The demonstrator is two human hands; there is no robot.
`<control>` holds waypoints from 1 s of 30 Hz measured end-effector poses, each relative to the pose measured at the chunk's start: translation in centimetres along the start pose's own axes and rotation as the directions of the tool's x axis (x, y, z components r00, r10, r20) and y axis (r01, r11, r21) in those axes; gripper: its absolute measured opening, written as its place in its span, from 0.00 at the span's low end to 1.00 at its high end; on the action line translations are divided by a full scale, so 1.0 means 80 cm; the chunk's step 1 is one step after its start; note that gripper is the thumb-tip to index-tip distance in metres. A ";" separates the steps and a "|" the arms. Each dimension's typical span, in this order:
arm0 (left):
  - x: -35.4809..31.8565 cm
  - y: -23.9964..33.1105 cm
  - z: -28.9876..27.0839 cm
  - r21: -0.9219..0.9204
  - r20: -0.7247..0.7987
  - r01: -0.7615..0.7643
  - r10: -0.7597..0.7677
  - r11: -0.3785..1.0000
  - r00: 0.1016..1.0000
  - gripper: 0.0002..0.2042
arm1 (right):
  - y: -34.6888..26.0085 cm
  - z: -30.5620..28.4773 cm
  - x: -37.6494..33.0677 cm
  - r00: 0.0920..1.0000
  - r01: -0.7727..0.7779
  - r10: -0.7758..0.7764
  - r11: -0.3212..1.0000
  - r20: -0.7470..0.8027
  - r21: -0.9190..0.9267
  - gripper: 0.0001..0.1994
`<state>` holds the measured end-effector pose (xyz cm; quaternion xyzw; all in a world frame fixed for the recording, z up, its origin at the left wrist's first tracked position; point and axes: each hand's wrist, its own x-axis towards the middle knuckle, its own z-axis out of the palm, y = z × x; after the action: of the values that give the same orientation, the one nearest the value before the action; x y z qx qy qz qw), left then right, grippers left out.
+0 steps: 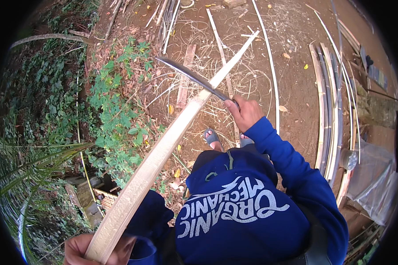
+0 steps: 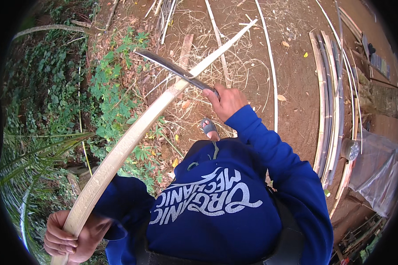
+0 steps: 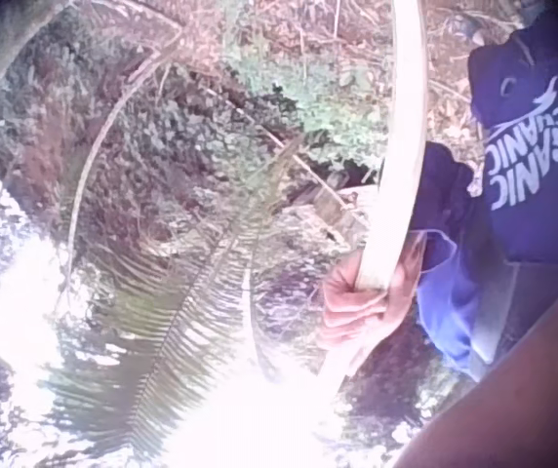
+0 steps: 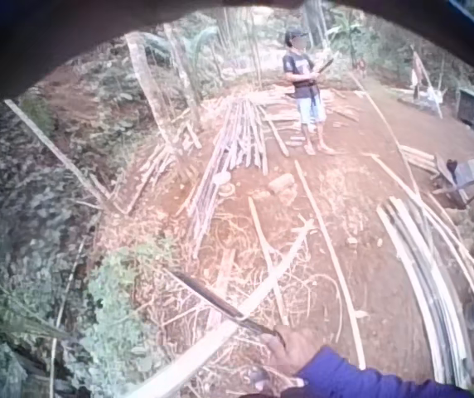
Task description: The person uses a machete to shave a long piece of wood, repeatedly scraping the blade along the wood's surface to remove thin strips. The person holds the wood with one hand and the machete with the other, working in an outdoor area with scattered wood pieces.
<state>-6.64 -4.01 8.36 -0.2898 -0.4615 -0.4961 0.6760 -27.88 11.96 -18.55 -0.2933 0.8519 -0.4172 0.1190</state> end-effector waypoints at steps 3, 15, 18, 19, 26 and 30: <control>0.000 0.005 -0.009 0.045 0.031 -0.017 0.016 0.999 0.999 0.21 | -0.021 -0.002 -0.003 1.000 0.014 -0.014 0.999 -0.013 0.044 0.22; 0.055 0.069 -0.051 0.165 0.023 -0.022 0.019 0.986 1.000 0.18 | 0.104 0.024 0.014 0.941 -0.324 0.331 0.941 0.066 -0.102 0.30; 0.048 0.082 -0.058 0.207 -0.025 0.049 -0.044 0.977 0.999 0.18 | 0.009 0.039 -0.015 0.997 0.070 -0.072 0.994 0.025 0.086 0.26; 0.048 0.085 -0.057 0.225 -0.032 0.058 -0.053 0.972 0.998 0.17 | -0.026 0.040 -0.022 0.987 0.143 -0.152 0.979 0.054 0.145 0.26; 0.060 0.114 -0.046 -0.136 -0.152 0.111 -0.132 0.984 0.979 0.14 | 0.083 0.071 0.023 0.967 -0.255 0.256 0.966 -0.004 0.046 0.28; 0.048 0.112 -0.035 0.169 -0.076 0.060 -0.048 0.984 0.996 0.14 | 0.087 0.070 0.007 0.991 -0.137 0.137 0.987 0.007 0.087 0.27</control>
<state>3.06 -4.90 11.28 -0.2000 -0.4856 -0.4827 0.7008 -28.59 11.41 -27.44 -0.2289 0.8511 -0.4445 0.1606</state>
